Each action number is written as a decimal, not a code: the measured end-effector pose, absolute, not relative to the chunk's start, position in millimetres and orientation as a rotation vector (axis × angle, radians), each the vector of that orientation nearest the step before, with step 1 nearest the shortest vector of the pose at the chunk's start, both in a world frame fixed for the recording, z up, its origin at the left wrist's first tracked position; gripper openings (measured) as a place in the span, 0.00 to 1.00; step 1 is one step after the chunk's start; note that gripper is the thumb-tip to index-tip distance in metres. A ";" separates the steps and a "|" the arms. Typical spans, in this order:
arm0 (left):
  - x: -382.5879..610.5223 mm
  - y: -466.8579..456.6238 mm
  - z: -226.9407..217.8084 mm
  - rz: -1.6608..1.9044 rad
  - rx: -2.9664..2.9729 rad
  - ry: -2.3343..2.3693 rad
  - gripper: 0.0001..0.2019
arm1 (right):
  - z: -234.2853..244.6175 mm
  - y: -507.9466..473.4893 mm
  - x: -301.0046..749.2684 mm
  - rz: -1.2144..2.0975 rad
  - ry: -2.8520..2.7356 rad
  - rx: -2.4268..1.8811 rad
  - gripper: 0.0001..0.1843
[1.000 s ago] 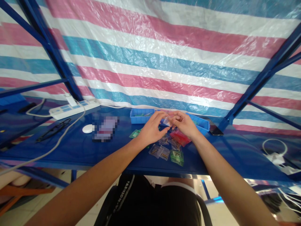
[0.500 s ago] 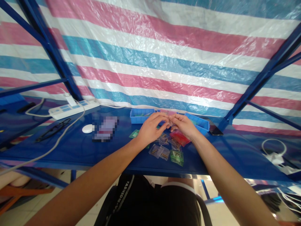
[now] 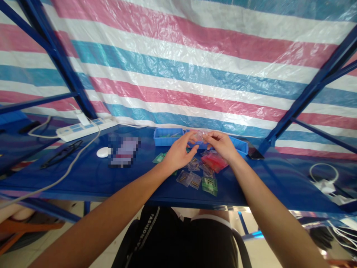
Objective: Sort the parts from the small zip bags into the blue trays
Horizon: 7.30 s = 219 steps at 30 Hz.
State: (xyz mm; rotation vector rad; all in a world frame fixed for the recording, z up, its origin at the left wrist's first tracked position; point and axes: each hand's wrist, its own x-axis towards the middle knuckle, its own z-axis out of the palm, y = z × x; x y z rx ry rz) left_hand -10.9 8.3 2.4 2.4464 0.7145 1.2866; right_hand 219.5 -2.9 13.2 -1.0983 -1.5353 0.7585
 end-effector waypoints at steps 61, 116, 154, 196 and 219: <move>-11.1 2.3 8.2 1.377 2.432 0.550 0.23 | 18.5 -16.0 208.9 1.137 -1.567 -0.857 0.25; -20.0 26.8 7.2 1.494 2.705 0.431 0.11 | 7.1 -11.5 199.1 1.145 -1.304 -0.856 0.23; -12.8 24.6 10.4 1.389 2.809 0.414 0.11 | 0.1 -18.1 216.6 0.798 -1.581 -0.836 0.18; -15.3 15.7 14.4 1.367 2.647 0.576 0.07 | 10.9 -27.3 213.7 1.021 -1.588 -0.921 0.24; -13.5 18.6 13.4 1.479 2.746 0.475 0.08 | 9.3 -25.7 217.5 1.227 -1.493 -0.929 0.23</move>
